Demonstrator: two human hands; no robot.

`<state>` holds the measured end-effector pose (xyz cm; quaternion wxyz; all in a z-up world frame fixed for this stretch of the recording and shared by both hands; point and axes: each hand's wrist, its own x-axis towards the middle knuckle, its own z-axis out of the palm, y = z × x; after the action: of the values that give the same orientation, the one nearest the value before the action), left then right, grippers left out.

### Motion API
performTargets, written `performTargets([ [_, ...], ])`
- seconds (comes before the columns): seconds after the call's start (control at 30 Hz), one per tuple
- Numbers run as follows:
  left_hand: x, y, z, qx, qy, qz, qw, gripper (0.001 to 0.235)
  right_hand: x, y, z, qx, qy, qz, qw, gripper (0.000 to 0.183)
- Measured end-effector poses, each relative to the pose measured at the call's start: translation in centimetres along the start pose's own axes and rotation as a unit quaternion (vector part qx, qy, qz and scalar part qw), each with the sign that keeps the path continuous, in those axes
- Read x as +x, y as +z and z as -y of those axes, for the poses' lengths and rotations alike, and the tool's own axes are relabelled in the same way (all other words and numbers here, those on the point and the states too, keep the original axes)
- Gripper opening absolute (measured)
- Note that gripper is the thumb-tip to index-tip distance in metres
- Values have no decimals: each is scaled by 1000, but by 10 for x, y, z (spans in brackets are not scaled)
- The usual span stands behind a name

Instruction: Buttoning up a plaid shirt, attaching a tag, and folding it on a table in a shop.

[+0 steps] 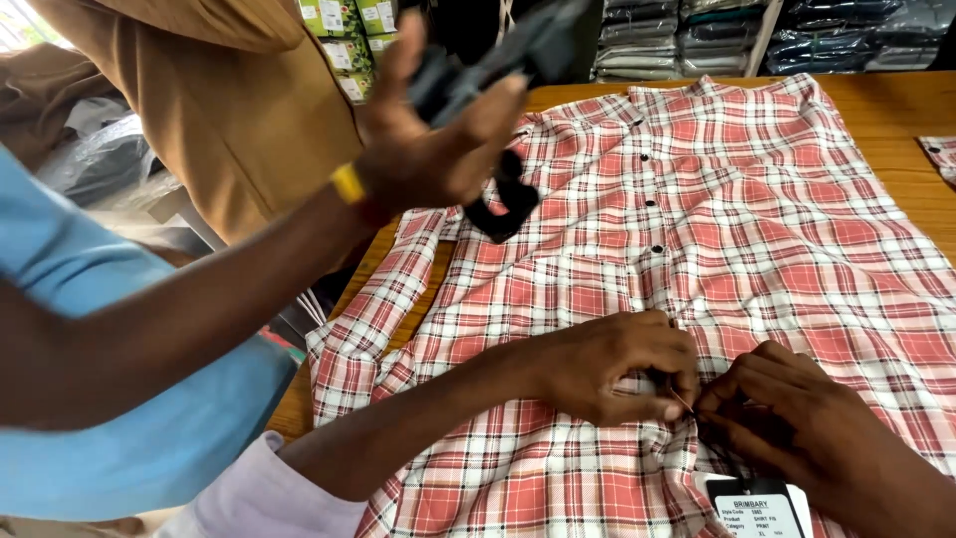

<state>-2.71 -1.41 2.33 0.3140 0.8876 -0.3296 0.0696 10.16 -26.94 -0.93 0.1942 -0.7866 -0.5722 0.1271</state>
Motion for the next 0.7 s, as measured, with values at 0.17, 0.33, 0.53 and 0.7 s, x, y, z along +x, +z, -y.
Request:
performTargets([
  [0.17,-6,-1,2,-38,18,9,999,29,-2,6,-14,-7,-51,-21,998,31],
  [0.33,-6,-1,0,-53,12,-18,998,27,-2,5,-12,-8,-72,-34,997,32],
  [0.53,-7,3,3,-65,24,-44,997,27,-1,7,-3,-19,1,-9,1000,28],
  [0.7,-6,2,1,-45,28,-43,998,26,-3,6,0,-34,-30,-48,998,26],
])
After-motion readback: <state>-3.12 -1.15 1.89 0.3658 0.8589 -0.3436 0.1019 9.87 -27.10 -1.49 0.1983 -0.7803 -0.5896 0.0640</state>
